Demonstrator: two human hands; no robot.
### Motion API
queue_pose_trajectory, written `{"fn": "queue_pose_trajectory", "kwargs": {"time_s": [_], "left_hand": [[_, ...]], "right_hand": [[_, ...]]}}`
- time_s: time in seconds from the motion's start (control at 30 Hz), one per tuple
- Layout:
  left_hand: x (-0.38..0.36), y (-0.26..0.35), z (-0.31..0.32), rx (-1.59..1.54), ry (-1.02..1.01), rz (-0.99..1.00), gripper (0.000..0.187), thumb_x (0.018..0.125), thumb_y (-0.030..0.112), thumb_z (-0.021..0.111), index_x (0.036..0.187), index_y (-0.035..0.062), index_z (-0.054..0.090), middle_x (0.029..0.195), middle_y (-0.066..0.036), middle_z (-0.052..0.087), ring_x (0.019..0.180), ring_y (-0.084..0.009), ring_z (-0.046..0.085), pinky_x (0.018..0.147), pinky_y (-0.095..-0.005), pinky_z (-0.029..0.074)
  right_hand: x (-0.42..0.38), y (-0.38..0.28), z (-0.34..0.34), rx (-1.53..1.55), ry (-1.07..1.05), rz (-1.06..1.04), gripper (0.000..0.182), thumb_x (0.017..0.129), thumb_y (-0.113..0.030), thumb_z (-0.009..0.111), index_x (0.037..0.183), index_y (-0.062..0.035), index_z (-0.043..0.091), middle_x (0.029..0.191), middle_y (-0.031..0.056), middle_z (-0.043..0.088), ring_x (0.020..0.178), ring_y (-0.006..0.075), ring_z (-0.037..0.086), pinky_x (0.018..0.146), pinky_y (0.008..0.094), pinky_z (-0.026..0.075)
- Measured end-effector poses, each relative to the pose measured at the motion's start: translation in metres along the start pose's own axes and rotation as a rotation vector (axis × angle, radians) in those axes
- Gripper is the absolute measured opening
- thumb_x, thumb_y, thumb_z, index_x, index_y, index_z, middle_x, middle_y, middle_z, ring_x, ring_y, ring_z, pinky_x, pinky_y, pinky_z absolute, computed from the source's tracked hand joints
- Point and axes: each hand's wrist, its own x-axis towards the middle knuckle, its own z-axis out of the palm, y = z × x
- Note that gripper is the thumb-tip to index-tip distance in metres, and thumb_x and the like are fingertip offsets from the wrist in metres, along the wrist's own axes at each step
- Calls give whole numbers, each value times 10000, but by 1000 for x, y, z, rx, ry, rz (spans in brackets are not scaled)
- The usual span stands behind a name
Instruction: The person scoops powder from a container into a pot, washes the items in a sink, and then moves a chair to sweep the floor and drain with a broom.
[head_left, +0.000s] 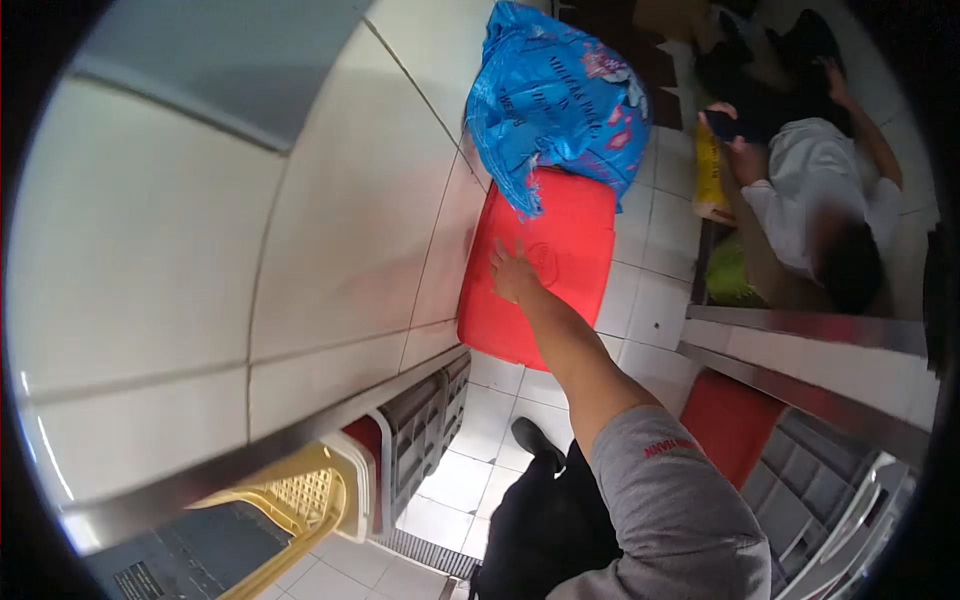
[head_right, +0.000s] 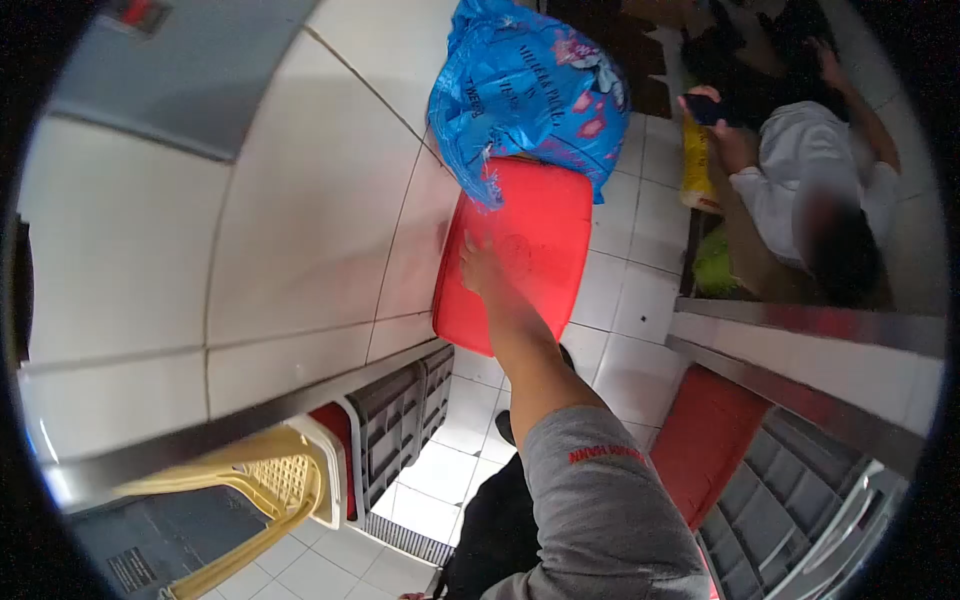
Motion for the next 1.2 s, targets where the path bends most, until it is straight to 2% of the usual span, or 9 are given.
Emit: {"fn": "queue_pose_trajectory", "kwargs": {"time_s": [0.13,0.3,0.33,0.53,0.6,0.73,0.97,1.03,1.2], "left_hand": [[32,9,13,0,-18,-41,211,787,172,540,907,1,570,739,-80,589,662,-156,538,571,-293,429],[17,11,31,-20,-58,-96,201,796,163,529,908,0,567,744,-78,585,667,-156,531,574,-294,427],[4,5,34,-28,-72,-110,199,798,161,526,908,0,566,746,-78,584,668,-156,529,574,-294,426],[-72,-16,57,-132,-58,-150,187,810,150,513,908,-1,563,752,-76,580,673,-156,520,577,-295,423],[-88,-24,62,-162,-57,-148,183,813,146,509,908,-1,561,754,-75,578,675,-156,518,578,-295,422],[-96,-34,87,-220,-40,-135,176,821,139,500,909,-1,559,759,-73,575,678,-155,512,580,-296,420],[-139,-41,71,-197,-85,-180,165,834,126,484,909,-2,555,766,-71,569,684,-155,501,583,-297,417],[-159,-52,69,-201,-100,-190,162,838,123,480,910,-2,554,768,-70,568,686,-155,498,584,-297,416],[-180,-62,69,-235,-106,-180,156,847,114,469,910,-3,551,774,-68,564,691,-155,491,586,-298,413]], "right_hand": [[53,7,26,16,-78,-146,503,772,-477,416,1068,-84,520,1216,75,393,1217,263,219,964,547,149],[73,5,20,129,32,-329,435,767,-459,420,842,-72,604,906,56,556,879,217,483,801,379,362],[66,9,11,199,163,-340,351,745,-401,475,745,-75,606,835,64,568,794,219,495,703,346,385],[-76,48,-78,224,814,-356,196,687,-256,558,741,-69,576,786,37,531,773,215,492,753,355,391],[-128,76,-28,189,251,-126,233,676,-264,579,800,-66,575,945,63,525,914,248,484,849,392,362],[-142,70,-21,290,547,-13,296,695,-325,574,815,-55,590,1175,124,402,1159,283,314,977,460,225],[-20,18,-101,434,703,-285,265,741,-324,542,822,-78,596,1020,111,520,1043,250,433,956,432,240],[-20,21,-113,176,-171,-267,284,758,-345,513,664,-94,611,804,67,584,852,227,507,871,389,297],[-134,82,-113,329,505,-375,167,610,-246,588,540,-99,556,617,41,532,684,198,496,798,383,320]]}}
